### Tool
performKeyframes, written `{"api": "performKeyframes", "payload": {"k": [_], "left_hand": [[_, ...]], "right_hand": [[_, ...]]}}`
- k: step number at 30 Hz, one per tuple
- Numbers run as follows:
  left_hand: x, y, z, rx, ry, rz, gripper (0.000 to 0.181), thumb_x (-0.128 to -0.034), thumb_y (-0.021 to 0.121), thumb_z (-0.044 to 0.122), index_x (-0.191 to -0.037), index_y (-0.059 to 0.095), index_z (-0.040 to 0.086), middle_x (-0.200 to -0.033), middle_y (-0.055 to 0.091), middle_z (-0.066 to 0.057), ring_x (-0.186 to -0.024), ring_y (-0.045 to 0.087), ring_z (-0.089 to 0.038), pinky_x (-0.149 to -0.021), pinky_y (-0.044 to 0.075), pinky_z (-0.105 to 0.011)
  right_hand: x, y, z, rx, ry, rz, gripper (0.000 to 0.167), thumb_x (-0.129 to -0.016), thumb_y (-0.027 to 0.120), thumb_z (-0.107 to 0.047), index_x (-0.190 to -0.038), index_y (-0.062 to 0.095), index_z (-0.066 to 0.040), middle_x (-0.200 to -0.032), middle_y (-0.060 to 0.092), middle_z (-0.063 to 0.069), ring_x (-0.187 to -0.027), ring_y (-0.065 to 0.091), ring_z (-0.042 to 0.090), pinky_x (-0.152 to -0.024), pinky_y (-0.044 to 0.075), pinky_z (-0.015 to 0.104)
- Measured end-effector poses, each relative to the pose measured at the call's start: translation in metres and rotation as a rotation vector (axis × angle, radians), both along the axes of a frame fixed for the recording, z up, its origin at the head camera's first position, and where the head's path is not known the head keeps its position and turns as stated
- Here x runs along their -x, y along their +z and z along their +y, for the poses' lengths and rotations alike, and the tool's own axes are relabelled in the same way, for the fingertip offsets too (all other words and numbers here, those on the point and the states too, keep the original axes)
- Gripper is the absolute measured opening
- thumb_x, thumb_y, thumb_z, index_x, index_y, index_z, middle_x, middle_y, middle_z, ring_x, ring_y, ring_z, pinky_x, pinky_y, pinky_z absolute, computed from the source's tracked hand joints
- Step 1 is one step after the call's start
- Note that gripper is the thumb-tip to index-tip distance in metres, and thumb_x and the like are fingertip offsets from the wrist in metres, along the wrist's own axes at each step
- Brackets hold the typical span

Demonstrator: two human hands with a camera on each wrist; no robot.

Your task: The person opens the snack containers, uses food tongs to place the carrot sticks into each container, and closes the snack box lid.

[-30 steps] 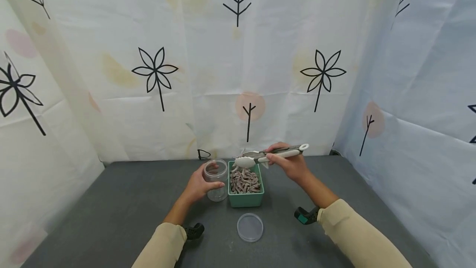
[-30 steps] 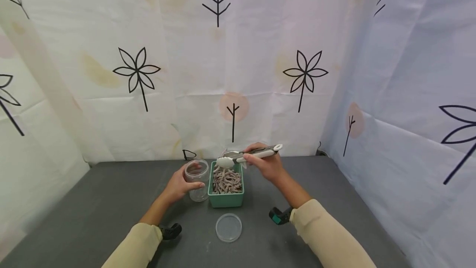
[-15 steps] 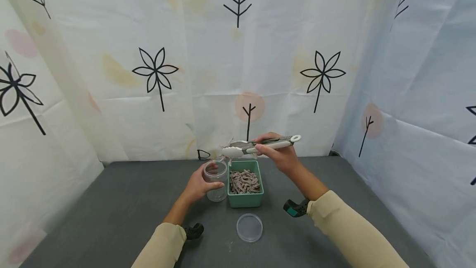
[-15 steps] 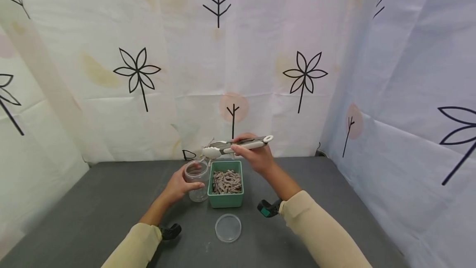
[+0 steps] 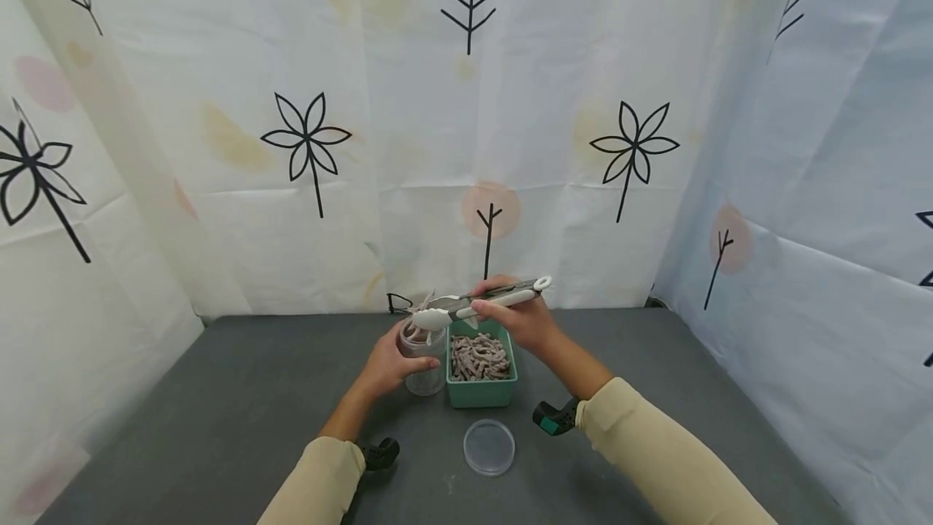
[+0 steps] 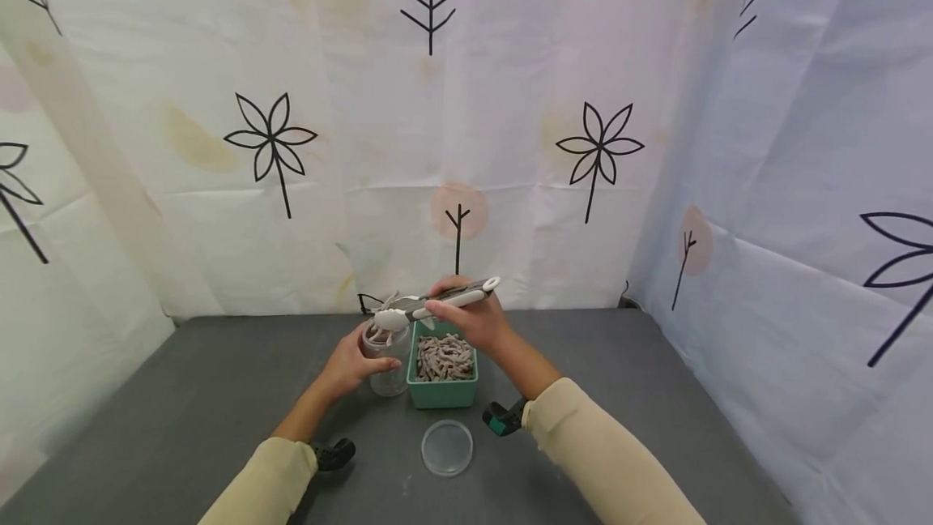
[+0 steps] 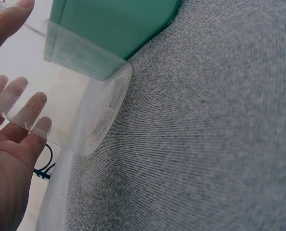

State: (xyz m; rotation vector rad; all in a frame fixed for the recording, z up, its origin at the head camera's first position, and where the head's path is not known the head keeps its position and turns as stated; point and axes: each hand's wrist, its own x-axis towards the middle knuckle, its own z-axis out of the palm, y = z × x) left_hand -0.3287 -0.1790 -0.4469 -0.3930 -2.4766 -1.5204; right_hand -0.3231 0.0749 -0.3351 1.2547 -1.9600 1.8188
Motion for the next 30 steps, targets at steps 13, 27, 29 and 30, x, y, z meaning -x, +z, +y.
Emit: {"api": "performKeyframes", "payload": {"k": [13, 27, 29, 30], "left_hand": [[0.000, 0.001, 0.001, 0.006, 0.015, -0.009, 0.086, -0.0712, 0.089, 0.024, -0.142, 0.044, 0.003, -0.120, 0.059, -0.013, -0.104, 0.058, -0.028, -0.085, 0.047, -0.047], [-0.001, 0.000, 0.003, -0.021, -0.020, -0.001, 0.081, -0.0731, 0.088, 0.020, -0.141, 0.046, 0.005, -0.126, 0.060, -0.014, -0.107, 0.059, -0.029, -0.087, 0.047, -0.047], [-0.001, 0.001, 0.002, -0.035, -0.036, 0.004, 0.078, -0.0739, 0.087, 0.018, -0.140, 0.047, 0.005, -0.129, 0.059, -0.013, -0.110, 0.058, -0.029, -0.089, 0.047, -0.048], [-0.001, 0.001, 0.002, -0.040, -0.042, 0.007, 0.077, -0.0741, 0.087, 0.017, -0.140, 0.048, 0.006, -0.130, 0.059, -0.013, -0.111, 0.058, -0.030, -0.089, 0.046, -0.048]], "right_hand": [[-0.022, 0.014, -0.001, -0.073, -0.010, 0.007, 0.016, -0.087, 0.060, 0.016, -0.102, 0.058, 0.021, -0.095, 0.058, 0.037, -0.067, 0.059, 0.016, -0.064, 0.049, 0.026], [-0.001, -0.005, 0.023, -0.003, -0.017, 0.075, 0.020, -0.085, 0.061, 0.018, -0.105, 0.061, 0.018, -0.099, 0.058, 0.039, -0.076, 0.060, 0.013, -0.066, 0.049, 0.025], [-0.001, -0.005, 0.029, 0.010, -0.027, 0.077, 0.020, -0.086, 0.062, 0.015, -0.105, 0.060, 0.018, -0.098, 0.058, 0.039, -0.078, 0.061, 0.013, -0.067, 0.050, 0.026], [-0.002, -0.005, 0.032, 0.016, -0.033, 0.078, 0.020, -0.086, 0.062, 0.014, -0.105, 0.060, 0.019, -0.098, 0.058, 0.039, -0.079, 0.062, 0.014, -0.068, 0.050, 0.026]]}}
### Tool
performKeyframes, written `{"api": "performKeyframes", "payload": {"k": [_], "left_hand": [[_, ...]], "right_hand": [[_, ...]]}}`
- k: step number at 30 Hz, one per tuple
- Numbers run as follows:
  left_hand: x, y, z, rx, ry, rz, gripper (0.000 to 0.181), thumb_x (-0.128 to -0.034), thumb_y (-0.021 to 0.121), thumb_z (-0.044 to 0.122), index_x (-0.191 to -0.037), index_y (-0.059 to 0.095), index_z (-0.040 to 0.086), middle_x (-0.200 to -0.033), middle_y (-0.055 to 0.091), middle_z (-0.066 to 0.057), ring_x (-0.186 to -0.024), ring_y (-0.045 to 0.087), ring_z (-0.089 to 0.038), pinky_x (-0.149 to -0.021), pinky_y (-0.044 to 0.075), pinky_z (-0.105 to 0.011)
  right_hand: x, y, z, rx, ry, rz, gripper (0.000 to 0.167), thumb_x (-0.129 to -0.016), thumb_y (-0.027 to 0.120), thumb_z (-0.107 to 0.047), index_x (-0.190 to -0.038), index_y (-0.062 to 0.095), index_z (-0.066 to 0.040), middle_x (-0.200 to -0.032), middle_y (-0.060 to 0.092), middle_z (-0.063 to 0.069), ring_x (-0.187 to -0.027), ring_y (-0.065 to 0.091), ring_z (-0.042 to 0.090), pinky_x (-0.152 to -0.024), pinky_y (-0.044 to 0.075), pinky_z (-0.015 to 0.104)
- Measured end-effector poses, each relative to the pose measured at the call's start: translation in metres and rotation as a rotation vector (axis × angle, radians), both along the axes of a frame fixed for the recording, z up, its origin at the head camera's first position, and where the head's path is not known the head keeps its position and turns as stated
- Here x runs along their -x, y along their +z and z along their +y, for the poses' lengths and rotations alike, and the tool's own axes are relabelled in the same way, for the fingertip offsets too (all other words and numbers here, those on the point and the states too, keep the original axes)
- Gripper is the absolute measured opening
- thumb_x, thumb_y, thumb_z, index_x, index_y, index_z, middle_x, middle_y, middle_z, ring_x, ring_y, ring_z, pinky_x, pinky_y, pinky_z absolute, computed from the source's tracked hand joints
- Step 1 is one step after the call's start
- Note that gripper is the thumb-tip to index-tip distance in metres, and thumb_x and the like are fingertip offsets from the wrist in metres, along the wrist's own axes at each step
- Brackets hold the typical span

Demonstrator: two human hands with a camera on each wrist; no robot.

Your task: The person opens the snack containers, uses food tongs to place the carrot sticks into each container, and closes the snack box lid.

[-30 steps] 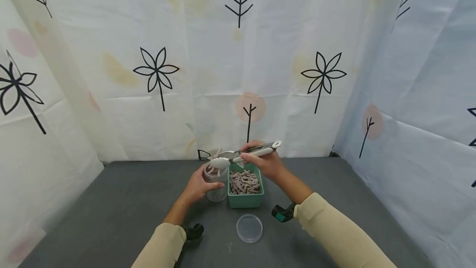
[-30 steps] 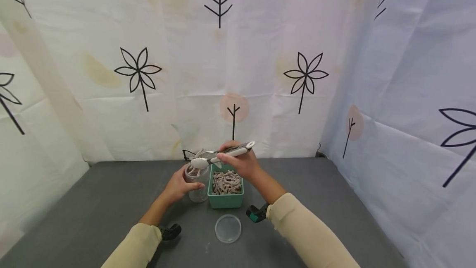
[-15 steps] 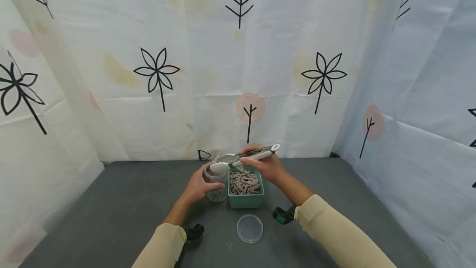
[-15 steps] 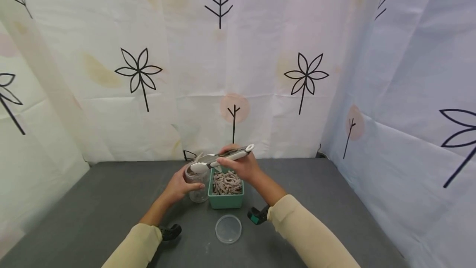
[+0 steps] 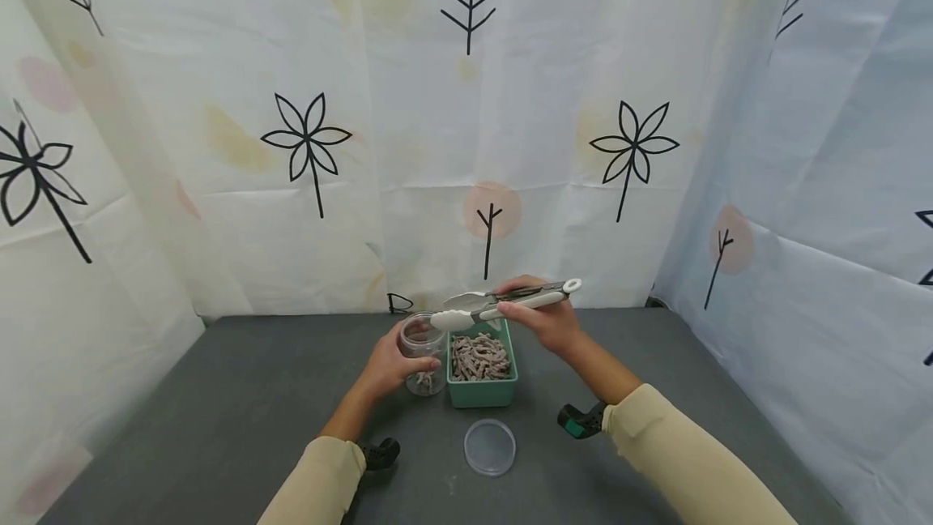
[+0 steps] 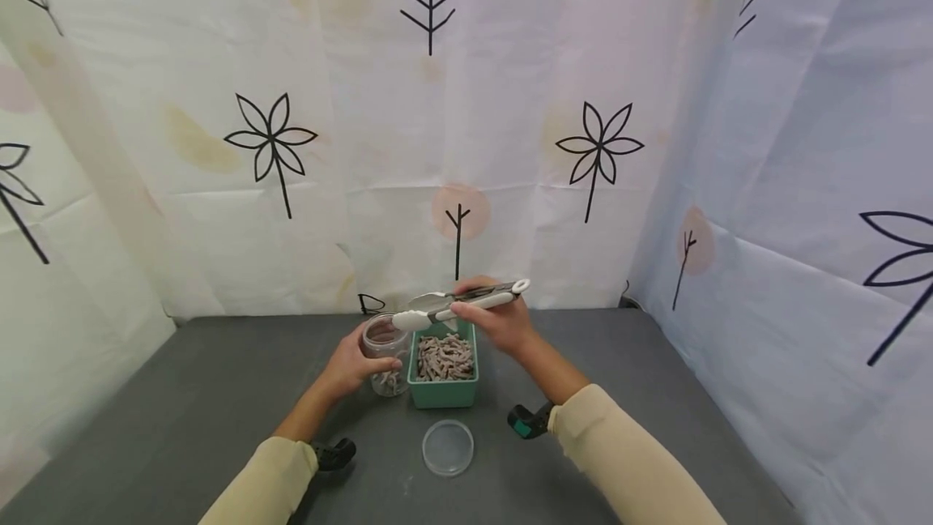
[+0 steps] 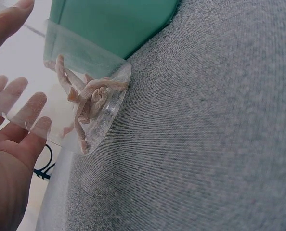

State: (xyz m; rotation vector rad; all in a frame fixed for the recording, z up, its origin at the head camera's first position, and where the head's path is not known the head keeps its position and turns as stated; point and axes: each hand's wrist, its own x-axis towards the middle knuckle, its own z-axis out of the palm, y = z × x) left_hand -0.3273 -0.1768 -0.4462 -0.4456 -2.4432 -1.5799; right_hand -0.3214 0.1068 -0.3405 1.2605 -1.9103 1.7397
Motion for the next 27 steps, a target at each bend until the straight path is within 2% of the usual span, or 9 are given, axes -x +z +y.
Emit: {"api": "performKeyframes", "payload": {"k": [3, 4, 5, 10, 11, 15, 20, 24, 27], "left_hand": [[0.000, 0.000, -0.002, -0.005, -0.004, 0.008, 0.075, -0.0744, 0.086, 0.016, -0.138, 0.049, 0.006, -0.130, 0.059, -0.011, -0.112, 0.057, -0.030, -0.089, 0.046, -0.047], [-0.003, 0.005, -0.001, 0.000, -0.006, 0.010, 0.073, -0.0751, 0.086, 0.015, -0.138, 0.049, 0.004, -0.130, 0.059, -0.013, -0.111, 0.057, -0.030, -0.088, 0.046, -0.046], [-0.003, 0.005, -0.002, 0.002, -0.004, 0.010, 0.073, -0.0754, 0.085, 0.013, -0.138, 0.049, 0.003, -0.130, 0.058, -0.015, -0.111, 0.057, -0.031, -0.088, 0.046, -0.047], [-0.004, 0.006, -0.003, 0.023, 0.007, 0.009, 0.073, -0.0764, 0.085, 0.014, -0.138, 0.048, 0.002, -0.132, 0.057, -0.016, -0.111, 0.057, -0.031, -0.087, 0.046, -0.046], [0.000, 0.001, -0.004, 0.021, 0.010, 0.003, 0.073, -0.0759, 0.085, 0.016, -0.138, 0.049, 0.004, -0.132, 0.057, -0.014, -0.112, 0.057, -0.030, -0.087, 0.046, -0.046], [0.000, 0.000, -0.004, 0.031, 0.016, 0.001, 0.073, -0.0747, 0.087, 0.021, -0.137, 0.050, 0.009, -0.130, 0.059, -0.009, -0.110, 0.057, -0.027, -0.087, 0.047, -0.045], [0.000, 0.001, -0.003, 0.037, 0.012, 0.008, 0.074, -0.0743, 0.087, 0.021, -0.138, 0.050, 0.009, -0.130, 0.059, -0.009, -0.109, 0.058, -0.026, -0.087, 0.047, -0.044], [0.000, 0.001, -0.002, 0.031, 0.007, 0.007, 0.075, -0.0746, 0.087, 0.020, -0.138, 0.049, 0.006, -0.130, 0.059, -0.009, -0.108, 0.058, -0.027, -0.086, 0.047, -0.045], [-0.001, 0.002, -0.001, 0.026, 0.005, 0.002, 0.076, -0.0745, 0.087, 0.019, -0.139, 0.049, 0.005, -0.129, 0.059, -0.009, -0.108, 0.058, -0.027, -0.086, 0.047, -0.045]], "right_hand": [[0.000, -0.001, 0.008, 0.016, -0.017, 0.000, 0.020, -0.087, 0.063, 0.012, -0.105, 0.059, 0.020, -0.097, 0.057, 0.039, -0.077, 0.061, 0.013, -0.067, 0.050, 0.025], [0.000, -0.001, 0.010, 0.016, -0.025, -0.003, 0.020, -0.087, 0.063, 0.012, -0.104, 0.059, 0.020, -0.098, 0.057, 0.039, -0.078, 0.061, 0.013, -0.067, 0.050, 0.026], [0.000, -0.001, 0.013, 0.014, -0.033, -0.008, 0.020, -0.087, 0.063, 0.012, -0.105, 0.059, 0.020, -0.100, 0.057, 0.039, -0.079, 0.062, 0.014, -0.067, 0.051, 0.026], [0.000, -0.003, 0.024, -0.040, -0.098, -0.041, 0.020, -0.087, 0.065, 0.009, -0.105, 0.061, 0.017, -0.103, 0.059, 0.034, -0.083, 0.062, 0.017, -0.069, 0.050, 0.026], [0.000, -0.004, 0.025, -0.052, -0.110, -0.047, 0.020, -0.087, 0.065, 0.009, -0.105, 0.061, 0.016, -0.102, 0.060, 0.034, -0.081, 0.061, 0.017, -0.068, 0.049, 0.025], [0.001, -0.009, 0.032, -0.096, -0.136, -0.072, 0.021, -0.085, 0.065, 0.013, -0.105, 0.061, 0.017, -0.099, 0.058, 0.035, -0.071, 0.054, 0.014, -0.062, 0.045, 0.025], [0.004, -0.014, 0.040, -0.169, -0.132, -0.110, 0.027, -0.085, 0.066, 0.012, -0.110, 0.059, 0.016, -0.101, 0.056, 0.035, -0.063, 0.046, 0.010, -0.058, 0.041, 0.025], [0.007, -0.016, 0.047, -0.237, -0.123, -0.145, 0.029, -0.086, 0.068, 0.009, -0.113, 0.058, 0.014, -0.104, 0.056, 0.032, -0.063, 0.049, 0.010, -0.060, 0.045, 0.026], [0.008, -0.014, 0.051, -0.282, -0.088, -0.168, 0.031, -0.086, 0.069, 0.004, -0.114, 0.058, 0.013, -0.104, 0.056, 0.029, -0.067, 0.054, 0.013, -0.065, 0.048, 0.028]]}}
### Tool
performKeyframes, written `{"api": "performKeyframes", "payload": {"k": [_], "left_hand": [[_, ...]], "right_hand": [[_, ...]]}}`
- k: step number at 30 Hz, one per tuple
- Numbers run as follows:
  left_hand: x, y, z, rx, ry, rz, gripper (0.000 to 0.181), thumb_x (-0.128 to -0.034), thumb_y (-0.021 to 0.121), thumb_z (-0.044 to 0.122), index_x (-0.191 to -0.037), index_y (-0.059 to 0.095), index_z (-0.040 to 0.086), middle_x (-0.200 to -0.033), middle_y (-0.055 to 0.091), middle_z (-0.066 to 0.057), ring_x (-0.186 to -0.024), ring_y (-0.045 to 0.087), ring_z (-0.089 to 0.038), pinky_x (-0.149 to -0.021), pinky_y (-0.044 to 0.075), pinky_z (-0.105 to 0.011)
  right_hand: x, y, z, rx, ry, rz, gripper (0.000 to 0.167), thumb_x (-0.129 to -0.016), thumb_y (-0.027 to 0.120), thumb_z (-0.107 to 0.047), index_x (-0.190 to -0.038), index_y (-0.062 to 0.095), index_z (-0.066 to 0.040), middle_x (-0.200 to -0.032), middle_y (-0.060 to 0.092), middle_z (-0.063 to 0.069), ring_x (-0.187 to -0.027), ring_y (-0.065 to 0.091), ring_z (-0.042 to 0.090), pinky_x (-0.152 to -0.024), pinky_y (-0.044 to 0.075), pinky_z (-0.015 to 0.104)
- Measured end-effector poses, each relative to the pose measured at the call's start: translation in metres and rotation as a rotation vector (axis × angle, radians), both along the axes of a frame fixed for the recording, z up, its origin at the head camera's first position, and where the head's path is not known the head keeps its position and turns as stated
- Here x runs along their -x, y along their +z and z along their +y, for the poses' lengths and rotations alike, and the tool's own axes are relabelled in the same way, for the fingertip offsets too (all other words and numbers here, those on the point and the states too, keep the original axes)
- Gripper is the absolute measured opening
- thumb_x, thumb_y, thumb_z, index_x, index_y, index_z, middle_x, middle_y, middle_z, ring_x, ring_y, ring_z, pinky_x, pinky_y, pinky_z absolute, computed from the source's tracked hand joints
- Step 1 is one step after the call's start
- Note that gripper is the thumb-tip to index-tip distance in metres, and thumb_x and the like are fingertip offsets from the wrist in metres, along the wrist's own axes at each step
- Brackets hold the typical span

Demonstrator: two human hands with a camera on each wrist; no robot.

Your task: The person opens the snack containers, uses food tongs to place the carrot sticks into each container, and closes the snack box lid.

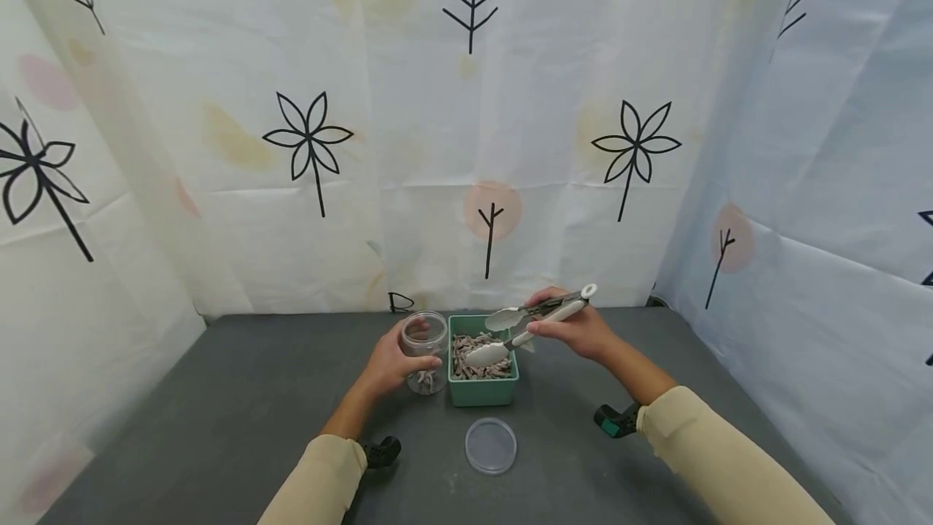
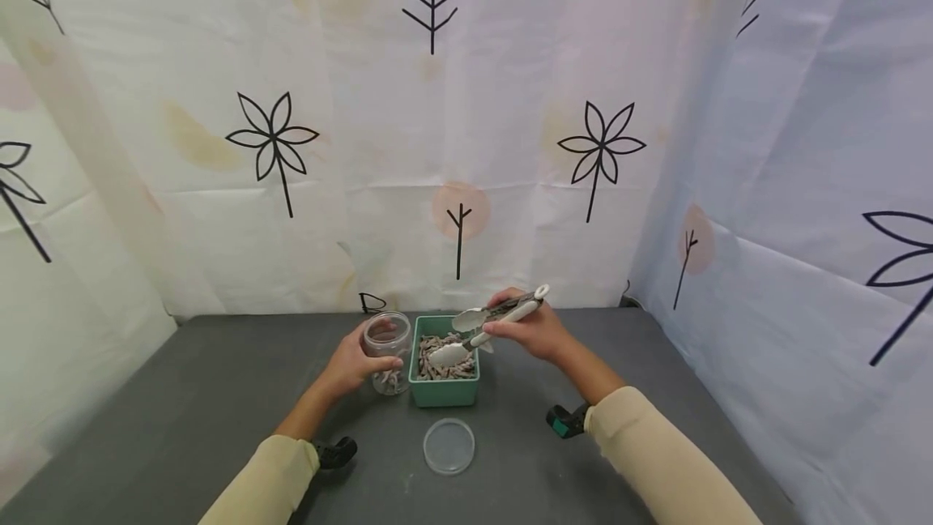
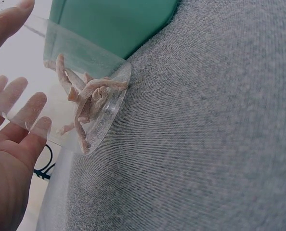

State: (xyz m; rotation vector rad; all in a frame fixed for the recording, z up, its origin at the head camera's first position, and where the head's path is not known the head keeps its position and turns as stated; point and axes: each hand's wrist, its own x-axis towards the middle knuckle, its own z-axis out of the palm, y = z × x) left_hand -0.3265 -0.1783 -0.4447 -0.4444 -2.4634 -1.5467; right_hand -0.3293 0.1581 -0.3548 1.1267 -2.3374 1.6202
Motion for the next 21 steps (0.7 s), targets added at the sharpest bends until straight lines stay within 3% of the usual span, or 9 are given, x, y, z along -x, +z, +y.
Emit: {"api": "performKeyframes", "payload": {"k": [6, 13, 16, 21], "left_hand": [[-0.001, 0.002, 0.001, -0.020, -0.011, -0.013, 0.076, -0.0742, 0.087, 0.017, -0.139, 0.049, 0.005, -0.130, 0.059, -0.009, -0.111, 0.058, -0.027, -0.089, 0.046, -0.045], [0.001, 0.001, 0.001, -0.016, -0.013, -0.006, 0.076, -0.0746, 0.086, 0.018, -0.139, 0.049, 0.005, -0.131, 0.058, -0.010, -0.110, 0.058, -0.028, -0.088, 0.046, -0.045], [0.000, 0.001, 0.001, -0.012, -0.014, -0.004, 0.076, -0.0745, 0.087, 0.019, -0.139, 0.049, 0.005, -0.131, 0.059, -0.009, -0.110, 0.058, -0.027, -0.087, 0.046, -0.044], [0.000, 0.001, 0.000, -0.016, -0.014, -0.001, 0.075, -0.0738, 0.087, 0.018, -0.138, 0.050, 0.005, -0.130, 0.059, -0.010, -0.110, 0.058, -0.027, -0.087, 0.046, -0.044]], "right_hand": [[0.004, 0.011, 0.004, -0.126, 0.073, -0.009, 0.033, -0.088, 0.070, -0.006, -0.113, 0.058, 0.011, -0.099, 0.058, 0.026, -0.073, 0.057, 0.020, -0.067, 0.049, 0.033], [0.008, 0.023, -0.003, -0.289, 0.079, -0.032, 0.033, -0.088, 0.072, -0.013, -0.113, 0.059, 0.005, -0.098, 0.061, 0.016, -0.078, 0.059, 0.023, -0.071, 0.049, 0.036], [0.008, 0.022, -0.006, -0.318, 0.075, -0.032, 0.032, -0.088, 0.072, -0.010, -0.113, 0.059, 0.005, -0.096, 0.061, 0.012, -0.076, 0.059, 0.022, -0.070, 0.049, 0.036], [0.003, 0.020, -0.012, -0.317, 0.053, -0.029, 0.028, -0.087, 0.071, -0.003, -0.111, 0.060, 0.006, -0.095, 0.061, 0.016, -0.074, 0.058, 0.022, -0.067, 0.049, 0.037]]}}
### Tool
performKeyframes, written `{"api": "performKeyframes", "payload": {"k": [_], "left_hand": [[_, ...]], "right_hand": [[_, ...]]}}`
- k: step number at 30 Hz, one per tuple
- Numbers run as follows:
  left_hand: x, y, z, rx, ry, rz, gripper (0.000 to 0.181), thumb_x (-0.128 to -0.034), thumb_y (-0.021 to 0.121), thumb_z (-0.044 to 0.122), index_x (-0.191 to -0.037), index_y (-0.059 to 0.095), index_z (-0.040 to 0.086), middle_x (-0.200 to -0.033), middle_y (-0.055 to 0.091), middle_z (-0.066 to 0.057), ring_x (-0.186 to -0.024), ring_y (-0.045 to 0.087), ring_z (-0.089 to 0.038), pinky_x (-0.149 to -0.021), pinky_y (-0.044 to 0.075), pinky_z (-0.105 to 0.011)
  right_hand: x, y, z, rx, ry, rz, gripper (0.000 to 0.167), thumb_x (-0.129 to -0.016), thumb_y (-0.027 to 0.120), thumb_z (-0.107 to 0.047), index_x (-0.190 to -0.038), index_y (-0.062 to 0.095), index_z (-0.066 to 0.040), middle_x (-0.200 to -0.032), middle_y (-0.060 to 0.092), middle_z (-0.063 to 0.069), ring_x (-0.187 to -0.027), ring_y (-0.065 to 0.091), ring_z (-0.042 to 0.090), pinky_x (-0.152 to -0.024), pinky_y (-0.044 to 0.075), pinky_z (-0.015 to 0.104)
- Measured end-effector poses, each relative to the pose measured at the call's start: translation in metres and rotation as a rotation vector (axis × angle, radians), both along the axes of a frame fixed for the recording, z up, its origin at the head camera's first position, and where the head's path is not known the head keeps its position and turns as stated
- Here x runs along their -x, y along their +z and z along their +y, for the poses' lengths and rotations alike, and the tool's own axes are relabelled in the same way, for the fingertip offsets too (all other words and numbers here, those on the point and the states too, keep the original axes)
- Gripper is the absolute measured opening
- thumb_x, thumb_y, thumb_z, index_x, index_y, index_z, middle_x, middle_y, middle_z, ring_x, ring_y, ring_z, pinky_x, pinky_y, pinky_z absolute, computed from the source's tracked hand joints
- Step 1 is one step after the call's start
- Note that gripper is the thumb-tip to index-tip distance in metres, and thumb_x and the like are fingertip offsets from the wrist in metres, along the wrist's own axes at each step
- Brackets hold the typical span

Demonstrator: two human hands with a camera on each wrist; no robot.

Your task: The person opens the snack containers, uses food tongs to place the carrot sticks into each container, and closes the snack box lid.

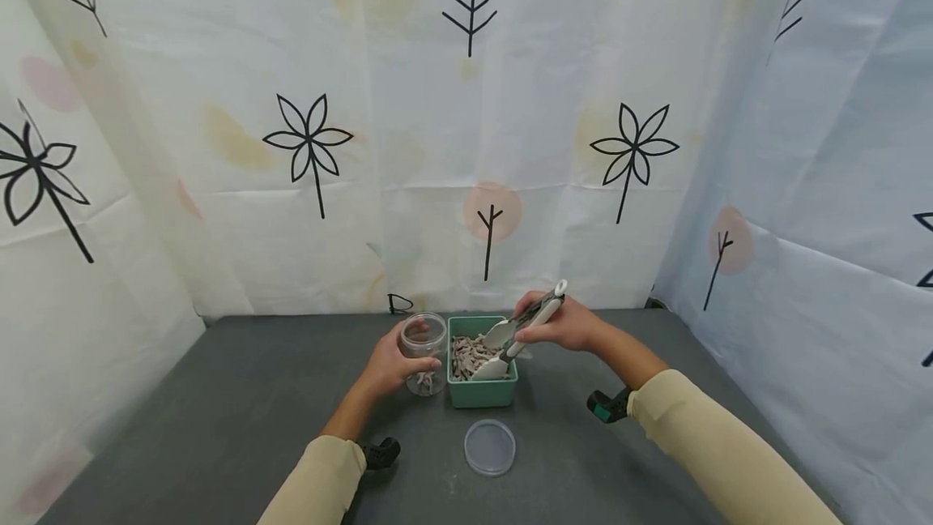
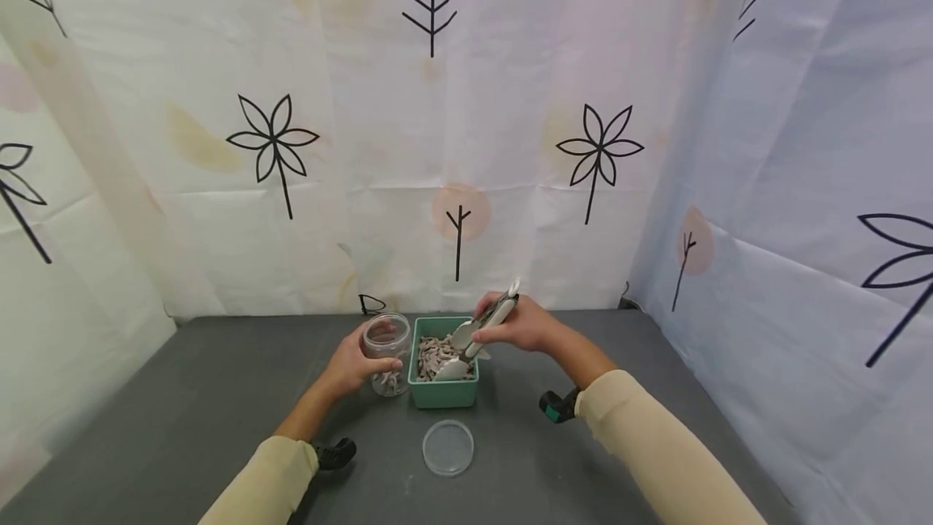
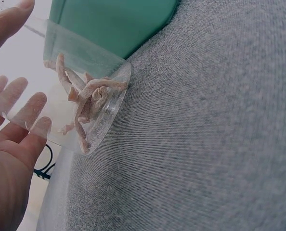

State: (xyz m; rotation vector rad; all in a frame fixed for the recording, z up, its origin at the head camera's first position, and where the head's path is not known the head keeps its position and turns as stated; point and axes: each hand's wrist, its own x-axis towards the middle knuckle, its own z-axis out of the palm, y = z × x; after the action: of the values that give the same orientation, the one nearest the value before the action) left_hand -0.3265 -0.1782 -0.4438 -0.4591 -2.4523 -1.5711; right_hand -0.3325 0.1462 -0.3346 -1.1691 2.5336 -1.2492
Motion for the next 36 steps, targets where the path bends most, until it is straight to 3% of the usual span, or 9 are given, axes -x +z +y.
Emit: {"api": "performKeyframes", "payload": {"k": [5, 9, 15, 19, 26, 29, 36], "left_hand": [[0.001, -0.002, -0.001, -0.008, 0.010, 0.002, 0.074, -0.0735, 0.087, 0.017, -0.136, 0.051, 0.005, -0.130, 0.059, -0.012, -0.110, 0.057, -0.028, -0.088, 0.045, -0.045], [0.000, -0.001, -0.001, 0.001, 0.016, 0.001, 0.074, -0.0743, 0.086, 0.015, -0.137, 0.050, 0.003, -0.131, 0.058, -0.015, -0.111, 0.057, -0.029, -0.089, 0.045, -0.046], [-0.020, 0.022, 0.005, 0.015, -0.008, 0.000, 0.071, -0.0772, 0.083, 0.007, -0.137, 0.047, -0.004, -0.132, 0.055, -0.024, -0.111, 0.056, -0.035, -0.088, 0.045, -0.047], [-0.028, 0.031, 0.008, 0.018, -0.015, 0.001, 0.069, -0.0780, 0.082, 0.007, -0.136, 0.047, -0.005, -0.132, 0.055, -0.024, -0.111, 0.056, -0.035, -0.088, 0.045, -0.046], [0.002, -0.005, 0.000, 0.000, -0.005, 0.015, 0.074, -0.0750, 0.086, 0.017, -0.138, 0.050, 0.005, -0.131, 0.058, -0.014, -0.112, 0.057, -0.030, -0.089, 0.045, -0.047], [0.001, -0.004, 0.000, -0.004, -0.002, 0.008, 0.073, -0.0745, 0.086, 0.017, -0.137, 0.050, 0.006, -0.130, 0.058, -0.012, -0.111, 0.057, -0.029, -0.088, 0.046, -0.046], [-0.001, -0.001, 0.001, -0.001, 0.009, -0.001, 0.073, -0.0742, 0.087, 0.016, -0.137, 0.050, 0.008, -0.130, 0.059, -0.010, -0.111, 0.057, -0.028, -0.088, 0.046, -0.045]], "right_hand": [[-0.019, 0.007, -0.008, 0.027, -0.027, 0.022, 0.023, -0.087, 0.071, -0.002, -0.106, 0.062, 0.006, -0.095, 0.061, 0.022, -0.072, 0.057, 0.019, -0.066, 0.048, 0.035], [-0.030, 0.008, -0.011, 0.057, -0.058, 0.043, 0.021, -0.088, 0.070, -0.003, -0.104, 0.063, 0.008, -0.093, 0.062, 0.019, -0.070, 0.055, 0.016, -0.065, 0.047, 0.034], [-0.033, -0.002, -0.011, 0.156, -0.126, 0.025, 0.017, -0.087, 0.070, -0.001, -0.100, 0.065, 0.010, -0.090, 0.064, 0.015, -0.069, 0.060, 0.023, -0.065, 0.050, 0.035], [-0.032, -0.011, -0.012, 0.267, -0.142, -0.016, 0.014, -0.088, 0.067, 0.004, -0.097, 0.063, 0.014, -0.090, 0.064, 0.022, -0.073, 0.064, 0.037, -0.067, 0.054, 0.047], [-0.028, -0.022, -0.009, 0.393, -0.146, -0.047, 0.013, -0.088, 0.065, 0.007, -0.096, 0.062, 0.017, -0.091, 0.062, 0.029, -0.072, 0.061, 0.046, -0.064, 0.053, 0.055], [-0.032, -0.019, -0.008, 0.403, -0.180, -0.060, 0.014, -0.089, 0.065, 0.007, -0.096, 0.062, 0.017, -0.090, 0.061, 0.031, -0.073, 0.060, 0.051, -0.064, 0.053, 0.054], [-0.031, -0.017, -0.008, 0.449, -0.241, -0.066, 0.015, -0.090, 0.064, 0.005, -0.095, 0.063, 0.019, -0.085, 0.062, 0.033, -0.069, 0.064, 0.041, -0.064, 0.053, 0.054]]}}
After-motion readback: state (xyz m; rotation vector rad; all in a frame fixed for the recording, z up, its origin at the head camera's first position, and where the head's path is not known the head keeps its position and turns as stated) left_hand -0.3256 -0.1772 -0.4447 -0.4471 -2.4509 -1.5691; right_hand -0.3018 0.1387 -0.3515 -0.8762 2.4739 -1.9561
